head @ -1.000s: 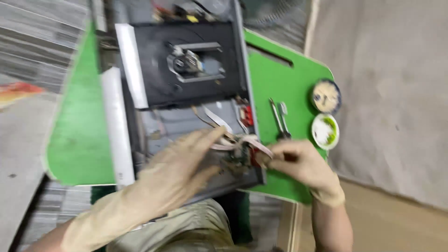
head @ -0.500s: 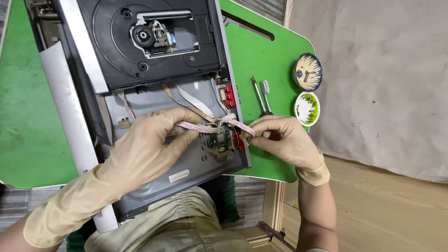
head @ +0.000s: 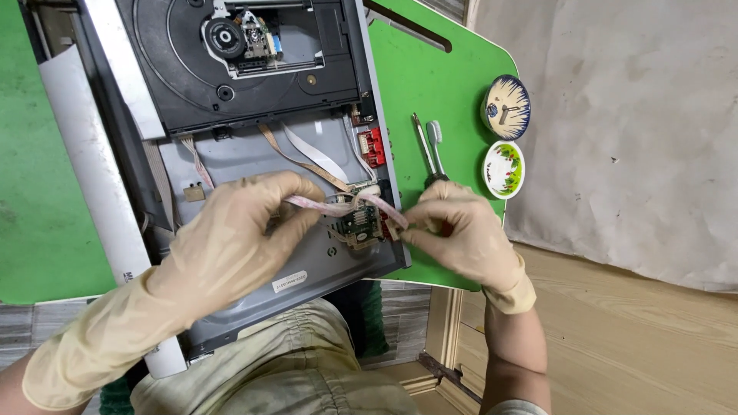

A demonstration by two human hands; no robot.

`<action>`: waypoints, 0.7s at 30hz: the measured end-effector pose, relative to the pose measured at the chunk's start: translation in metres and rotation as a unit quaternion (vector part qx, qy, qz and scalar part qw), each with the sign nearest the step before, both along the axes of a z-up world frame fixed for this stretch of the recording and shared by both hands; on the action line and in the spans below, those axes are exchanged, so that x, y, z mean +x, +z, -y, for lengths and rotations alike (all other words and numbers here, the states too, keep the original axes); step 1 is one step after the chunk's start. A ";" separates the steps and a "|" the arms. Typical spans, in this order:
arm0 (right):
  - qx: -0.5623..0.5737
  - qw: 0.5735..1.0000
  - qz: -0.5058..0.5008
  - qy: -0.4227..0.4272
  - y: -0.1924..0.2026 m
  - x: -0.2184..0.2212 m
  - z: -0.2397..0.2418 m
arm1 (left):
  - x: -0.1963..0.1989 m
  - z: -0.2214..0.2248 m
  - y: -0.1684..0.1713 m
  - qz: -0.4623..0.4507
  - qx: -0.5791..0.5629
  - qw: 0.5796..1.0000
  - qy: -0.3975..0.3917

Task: Brushing dust off internal circuit boards and reconnecting ribbon cables inside an electronic device.

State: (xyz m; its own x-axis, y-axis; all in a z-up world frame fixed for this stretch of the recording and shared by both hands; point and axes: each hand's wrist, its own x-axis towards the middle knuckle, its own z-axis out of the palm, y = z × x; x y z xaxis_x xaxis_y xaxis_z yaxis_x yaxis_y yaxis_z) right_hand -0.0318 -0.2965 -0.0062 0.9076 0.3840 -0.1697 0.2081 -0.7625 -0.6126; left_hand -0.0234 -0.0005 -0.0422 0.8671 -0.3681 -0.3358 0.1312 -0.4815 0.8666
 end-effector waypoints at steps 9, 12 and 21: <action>-0.169 0.975 0.104 0.102 0.001 -0.007 -0.014 | -0.012 0.001 -0.020 0.213 -0.095 0.972 -0.023; -0.212 0.965 0.095 0.118 -0.002 -0.005 -0.018 | -0.014 0.000 -0.022 0.198 -0.087 0.976 -0.020; -0.356 0.902 0.141 0.199 -0.009 -0.001 -0.029 | -0.013 0.000 -0.023 0.222 -0.091 0.971 -0.014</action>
